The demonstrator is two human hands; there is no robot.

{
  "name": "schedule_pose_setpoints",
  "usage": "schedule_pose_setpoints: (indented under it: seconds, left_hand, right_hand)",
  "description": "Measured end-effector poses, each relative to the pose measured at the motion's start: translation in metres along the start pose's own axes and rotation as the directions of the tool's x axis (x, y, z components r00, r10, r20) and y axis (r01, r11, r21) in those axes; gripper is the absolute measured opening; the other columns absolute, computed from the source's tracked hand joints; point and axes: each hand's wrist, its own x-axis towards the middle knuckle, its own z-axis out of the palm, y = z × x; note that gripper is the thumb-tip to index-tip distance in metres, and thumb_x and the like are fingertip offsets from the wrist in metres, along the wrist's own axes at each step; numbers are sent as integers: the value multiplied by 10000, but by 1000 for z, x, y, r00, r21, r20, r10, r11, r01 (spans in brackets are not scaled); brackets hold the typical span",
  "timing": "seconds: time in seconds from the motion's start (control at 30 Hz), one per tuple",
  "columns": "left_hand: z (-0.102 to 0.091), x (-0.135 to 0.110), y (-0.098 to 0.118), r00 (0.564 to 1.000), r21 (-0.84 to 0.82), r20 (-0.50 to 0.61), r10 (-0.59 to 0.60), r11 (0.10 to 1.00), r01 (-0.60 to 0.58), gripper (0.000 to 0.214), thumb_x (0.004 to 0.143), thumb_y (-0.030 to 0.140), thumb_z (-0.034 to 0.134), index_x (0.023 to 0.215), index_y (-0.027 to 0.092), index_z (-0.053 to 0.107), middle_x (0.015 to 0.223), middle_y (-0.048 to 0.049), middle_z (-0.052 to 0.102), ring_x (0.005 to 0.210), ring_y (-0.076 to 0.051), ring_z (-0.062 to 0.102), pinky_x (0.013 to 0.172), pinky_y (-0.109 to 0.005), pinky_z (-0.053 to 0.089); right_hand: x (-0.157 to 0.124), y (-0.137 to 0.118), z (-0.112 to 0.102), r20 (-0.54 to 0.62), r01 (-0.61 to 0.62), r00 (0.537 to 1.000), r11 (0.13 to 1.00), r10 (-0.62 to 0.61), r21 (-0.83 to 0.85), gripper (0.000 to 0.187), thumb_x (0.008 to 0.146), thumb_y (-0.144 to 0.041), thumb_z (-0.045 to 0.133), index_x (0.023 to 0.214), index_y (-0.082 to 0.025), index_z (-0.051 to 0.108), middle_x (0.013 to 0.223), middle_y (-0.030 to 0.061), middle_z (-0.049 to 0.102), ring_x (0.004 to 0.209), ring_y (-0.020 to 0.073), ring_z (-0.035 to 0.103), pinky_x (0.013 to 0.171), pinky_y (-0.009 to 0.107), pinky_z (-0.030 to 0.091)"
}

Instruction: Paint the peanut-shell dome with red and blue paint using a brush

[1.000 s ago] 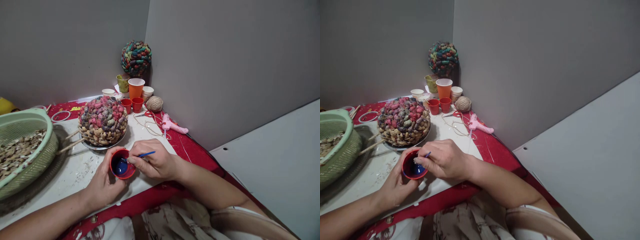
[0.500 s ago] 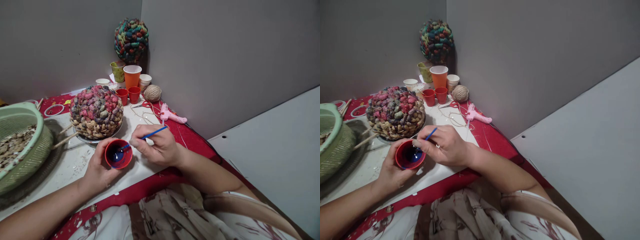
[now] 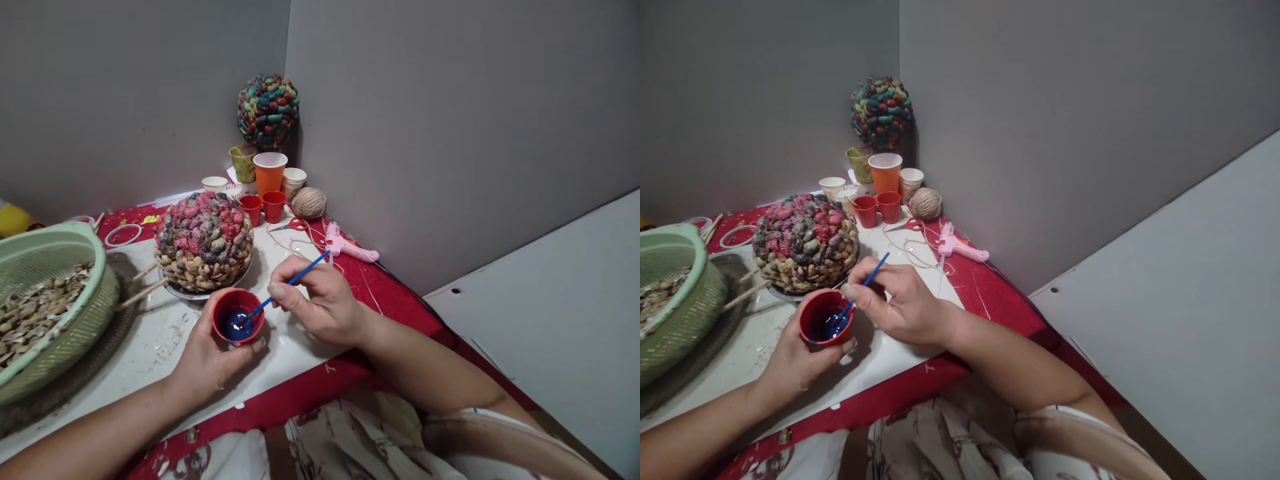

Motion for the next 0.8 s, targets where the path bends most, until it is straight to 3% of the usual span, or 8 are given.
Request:
schedule_pose_setpoints:
  seconds: [0.1,0.2,0.33,0.47,0.6,0.8]
  left_hand:
    - [-1,-1,7,997,-55,42,-64,996,67,463,725,227,786,1146,230,593,1063,-30,732,971,-190,706,899,-330,580]
    - [-2,-3,12,986,-167,112,-125,976,143,428,720,230,747,1120,217,596,996,-49,745,891,-211,716,821,-345,601]
    - [-2,-6,10,972,-261,152,-182,941,217,403,731,257,739,1106,210,597,892,-47,733,805,-211,699,748,-344,602]
    - [1,-5,2,989,-245,13,-151,958,149,508,722,257,801,1172,214,570,1108,-81,741,992,-223,727,900,-362,595]
    - [2,-2,-4,987,-89,-158,-11,996,-4,525,693,255,820,1151,208,569,1124,-76,728,1024,-229,723,910,-364,592]
    - [0,-4,-12,973,-81,-232,14,996,-34,538,725,301,801,1186,206,541,1134,-76,707,1026,-229,715,903,-361,585]
  right_hand:
    - [-1,1,2,-36,-172,983,971,180,164,200,990,-281,575,819,-177,586,660,-30,594,546,68,575,543,188,490]
    - [-1,4,3,-10,-330,936,886,352,326,266,978,-412,597,843,-185,569,628,-41,603,488,58,567,482,161,478]
    - [2,9,2,0,-424,881,788,474,446,373,914,-534,656,820,-187,558,593,-40,632,461,57,571,447,140,483]
    - [7,16,0,-21,-428,863,752,505,501,400,874,-545,703,775,-177,582,572,-43,637,432,51,567,419,132,476]
    - [10,26,2,-47,-420,845,715,533,560,422,815,-562,757,752,-171,609,561,-35,661,422,65,596,400,141,482]
    - [11,33,9,-53,-404,836,678,547,614,427,768,-550,803,741,-171,608,553,-42,668,419,90,621,403,176,515]
